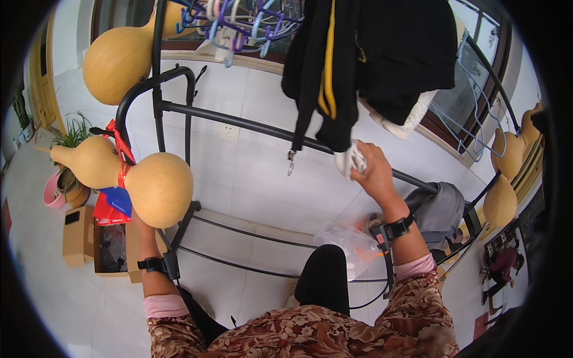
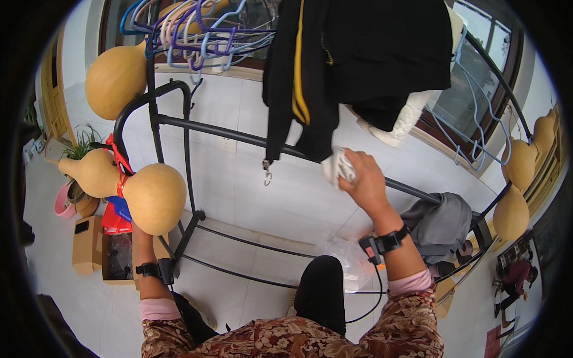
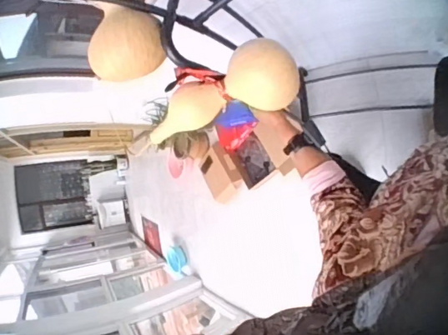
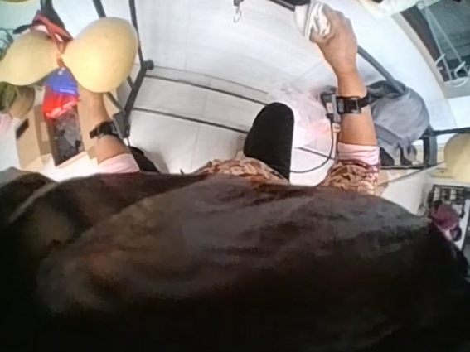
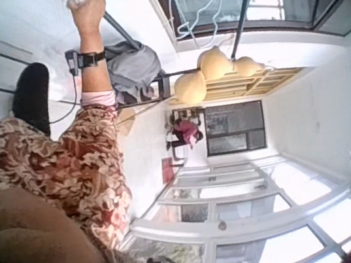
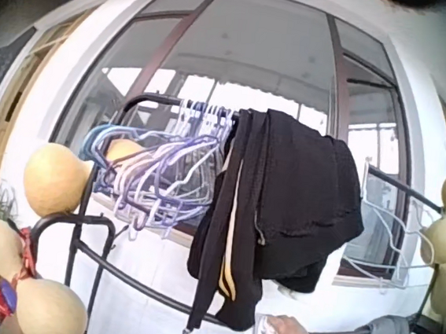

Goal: The person kneels on the floor and wipes the metal bars of a clothes rack with a white cloth. They clean the horizontal bars, vertical supports, and the area around hanging gourds and clothes.

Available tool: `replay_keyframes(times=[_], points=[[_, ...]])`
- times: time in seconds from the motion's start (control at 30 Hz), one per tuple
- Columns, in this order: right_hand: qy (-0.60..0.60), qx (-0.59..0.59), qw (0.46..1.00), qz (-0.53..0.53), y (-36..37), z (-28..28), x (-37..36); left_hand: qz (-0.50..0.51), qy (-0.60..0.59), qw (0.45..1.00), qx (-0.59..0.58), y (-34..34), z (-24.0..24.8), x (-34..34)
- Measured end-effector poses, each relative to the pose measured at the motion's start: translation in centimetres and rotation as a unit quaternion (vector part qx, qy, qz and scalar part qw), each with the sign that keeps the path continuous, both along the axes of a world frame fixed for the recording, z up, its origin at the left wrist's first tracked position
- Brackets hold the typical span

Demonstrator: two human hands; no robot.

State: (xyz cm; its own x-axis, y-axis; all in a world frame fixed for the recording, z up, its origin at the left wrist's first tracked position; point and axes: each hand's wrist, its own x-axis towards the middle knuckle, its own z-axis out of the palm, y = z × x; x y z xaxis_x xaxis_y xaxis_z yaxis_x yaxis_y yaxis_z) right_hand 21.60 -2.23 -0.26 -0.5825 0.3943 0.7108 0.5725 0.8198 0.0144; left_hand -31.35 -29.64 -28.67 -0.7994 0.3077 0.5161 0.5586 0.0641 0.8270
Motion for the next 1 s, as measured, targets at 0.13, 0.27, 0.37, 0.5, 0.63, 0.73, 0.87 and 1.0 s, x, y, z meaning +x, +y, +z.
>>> replay_keyframes(times=[0.13, 0.27, 0.37, 0.5, 0.63, 0.73, 0.87, 1.0], points=[[-0.001, -0.012, 0.998, -0.067, 2.0, -0.5, 8.3, 0.012, 0.025, 0.999, -0.034, -0.5, 0.0, -0.2], [-0.005, -0.022, 0.994, -0.104, 4.2, -0.8, 14.4, 0.016, 0.045, 0.996, -0.069, -1.0, 0.1, -0.2], [-0.005, -0.036, 0.988, -0.149, 5.1, -0.9, 15.7, 0.018, 0.057, 0.994, -0.091, -1.4, 0.5, 0.1], [-0.032, 0.004, 0.978, -0.205, 4.8, -0.9, 14.0, 0.022, 0.074, 0.99, -0.114, -1.6, 1.2, 1.1], [-0.047, -0.008, 0.973, -0.225, 3.5, -0.1, 11.1, 0.027, 0.086, 0.987, -0.135, -1.8, 1.6, 2.3], [-0.042, 0.005, 0.982, -0.182, 2.7, 0.1, 7.5, 0.035, 0.096, 0.982, -0.158, -1.8, 1.9, 2.6], [-0.053, 0.012, 0.991, -0.123, 1.3, 0.2, 1.1, 0.039, 0.133, 0.975, -0.173, -1.6, 1.9, 2.5], [-0.051, 0.06, 0.996, -0.036, -0.4, 0.4, -5.6, 0.078, 0.203, 0.948, -0.234, -1.3, 0.8, 1.9]])
